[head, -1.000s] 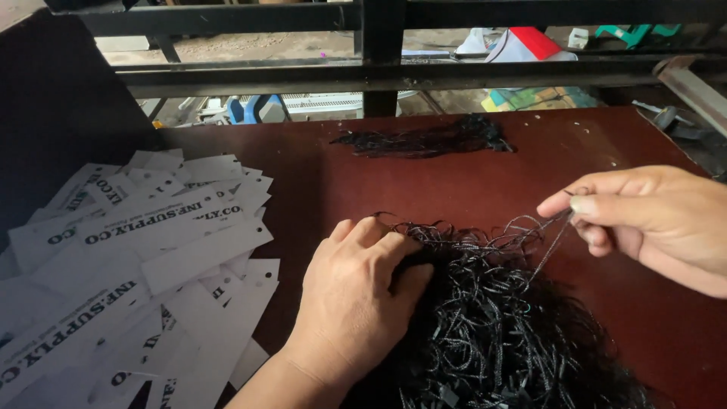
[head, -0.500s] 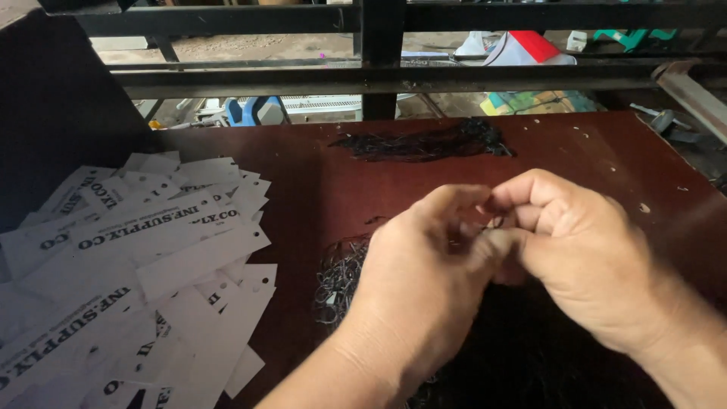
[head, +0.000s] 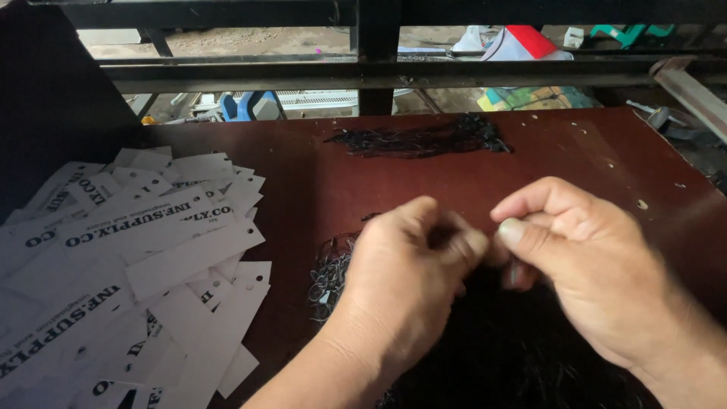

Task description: Untangling a large pile of black strings and organizing them into a separate pile on a workspace.

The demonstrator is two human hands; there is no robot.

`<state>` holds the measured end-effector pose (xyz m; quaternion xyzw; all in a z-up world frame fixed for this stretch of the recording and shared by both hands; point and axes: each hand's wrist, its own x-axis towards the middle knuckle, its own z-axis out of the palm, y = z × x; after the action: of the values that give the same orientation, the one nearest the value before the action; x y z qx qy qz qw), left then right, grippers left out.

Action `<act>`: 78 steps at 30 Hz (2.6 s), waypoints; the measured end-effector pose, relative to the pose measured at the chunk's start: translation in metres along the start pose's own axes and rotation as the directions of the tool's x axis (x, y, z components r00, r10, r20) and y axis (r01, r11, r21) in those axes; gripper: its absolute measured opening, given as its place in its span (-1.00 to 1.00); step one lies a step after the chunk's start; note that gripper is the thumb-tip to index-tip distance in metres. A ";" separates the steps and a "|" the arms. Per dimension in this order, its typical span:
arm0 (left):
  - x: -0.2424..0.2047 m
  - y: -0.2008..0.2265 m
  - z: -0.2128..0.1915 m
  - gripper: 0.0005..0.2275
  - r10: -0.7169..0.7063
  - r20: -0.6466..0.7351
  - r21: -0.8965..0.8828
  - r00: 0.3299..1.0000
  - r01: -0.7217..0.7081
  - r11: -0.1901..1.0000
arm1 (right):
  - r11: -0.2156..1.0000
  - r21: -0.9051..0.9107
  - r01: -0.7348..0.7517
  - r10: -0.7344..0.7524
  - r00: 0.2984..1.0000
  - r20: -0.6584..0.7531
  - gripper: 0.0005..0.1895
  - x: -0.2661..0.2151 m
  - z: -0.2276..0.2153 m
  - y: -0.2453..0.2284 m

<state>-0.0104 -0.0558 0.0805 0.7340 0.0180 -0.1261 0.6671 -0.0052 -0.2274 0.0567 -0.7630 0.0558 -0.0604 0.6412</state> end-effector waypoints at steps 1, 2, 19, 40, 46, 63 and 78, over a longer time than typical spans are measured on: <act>0.001 -0.002 -0.001 -0.84 0.000 -0.003 -0.002 1.000 0.000 1.000 | 1.000 -0.001 0.000 0.000 1.000 0.003 -0.84 -0.001 0.002 -0.010; 0.002 -0.004 -0.002 -0.86 0.032 -0.104 -0.121 0.994 -0.045 0.992 | 0.893 -0.447 -0.060 0.057 0.998 -0.019 -0.83 -0.002 0.003 -0.019; 0.001 0.003 0.010 -0.20 -0.019 -0.056 -0.500 0.998 -0.012 0.866 | 0.984 0.166 -0.059 0.023 0.978 0.209 -0.72 0.016 -0.001 -0.029; 0.008 0.024 -0.024 -0.92 -0.132 0.260 -0.251 0.956 0.199 0.947 | 0.924 -0.343 0.167 -0.195 0.980 -0.049 -0.88 0.054 -0.038 0.035; 0.054 0.000 -0.038 -0.89 -0.306 0.154 -0.708 0.939 0.322 0.629 | 0.886 -0.463 0.000 -0.082 0.984 -0.157 -0.84 0.048 -0.038 0.039; 0.080 -0.044 -0.101 -0.82 0.252 -0.269 0.744 0.929 0.034 0.667 | 0.855 -0.518 0.009 -0.106 0.982 -0.158 -0.86 0.046 -0.026 0.039; 0.089 -0.062 -0.093 -0.79 0.439 -0.159 0.842 0.884 -0.110 0.527 | 0.878 -0.474 -0.062 -0.004 0.991 -0.137 -0.90 0.075 -0.026 0.030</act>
<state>0.0786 0.0295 0.0085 0.9594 -0.0407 0.1222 0.2508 0.0647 -0.2701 0.0336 -0.8906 0.1231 -0.0863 0.4293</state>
